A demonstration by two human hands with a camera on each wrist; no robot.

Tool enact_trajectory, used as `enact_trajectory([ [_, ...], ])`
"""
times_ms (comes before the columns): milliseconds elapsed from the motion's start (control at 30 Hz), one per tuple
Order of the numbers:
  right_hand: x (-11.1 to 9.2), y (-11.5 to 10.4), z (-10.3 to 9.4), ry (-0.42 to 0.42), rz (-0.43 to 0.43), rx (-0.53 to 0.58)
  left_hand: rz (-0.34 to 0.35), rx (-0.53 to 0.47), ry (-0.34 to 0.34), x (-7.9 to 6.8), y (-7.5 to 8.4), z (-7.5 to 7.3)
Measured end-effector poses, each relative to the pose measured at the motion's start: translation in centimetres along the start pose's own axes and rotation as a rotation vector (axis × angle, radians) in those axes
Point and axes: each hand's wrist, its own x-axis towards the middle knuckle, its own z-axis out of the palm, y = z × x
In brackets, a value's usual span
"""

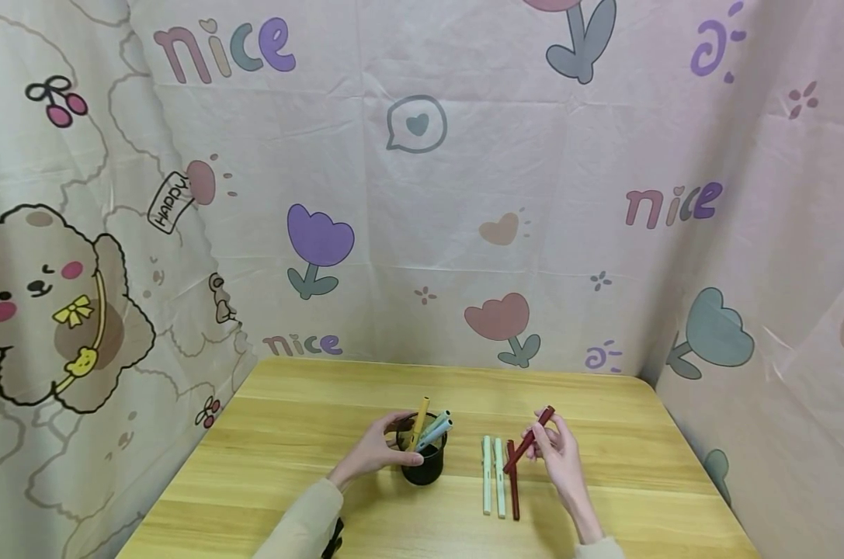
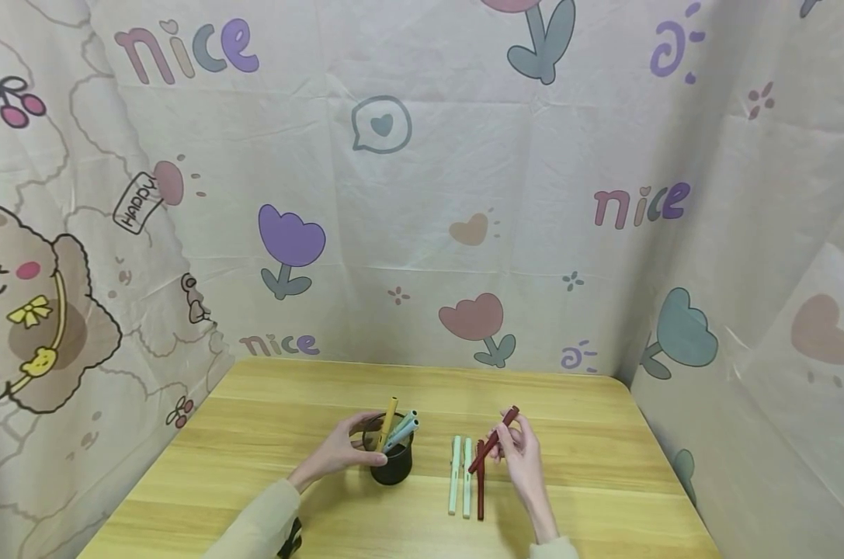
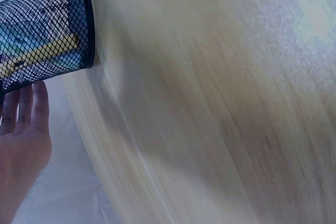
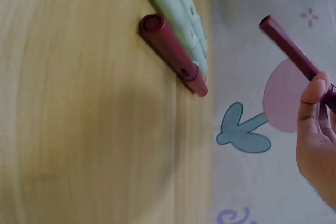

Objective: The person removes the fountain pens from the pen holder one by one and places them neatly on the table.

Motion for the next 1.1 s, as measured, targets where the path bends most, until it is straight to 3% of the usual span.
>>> enact_trajectory([
  [200,-0.3,0.4,-0.8,-0.020,0.055,-0.043,0.004,0.002,-0.001,0.0,0.0,0.0],
  [533,-0.4,1.0,-1.6,-0.027,0.204,-0.127,0.003,-0.007,-0.001,0.0,0.0,0.0],
  [833,-0.4,1.3,-2.3,-0.083,0.349,-0.178,0.000,-0.004,0.002,-0.1,0.3,0.0],
  [1100,-0.4,2.3,-2.7,-0.138,0.390,-0.203,-0.003,-0.006,0.005,-0.1,0.2,0.0],
])
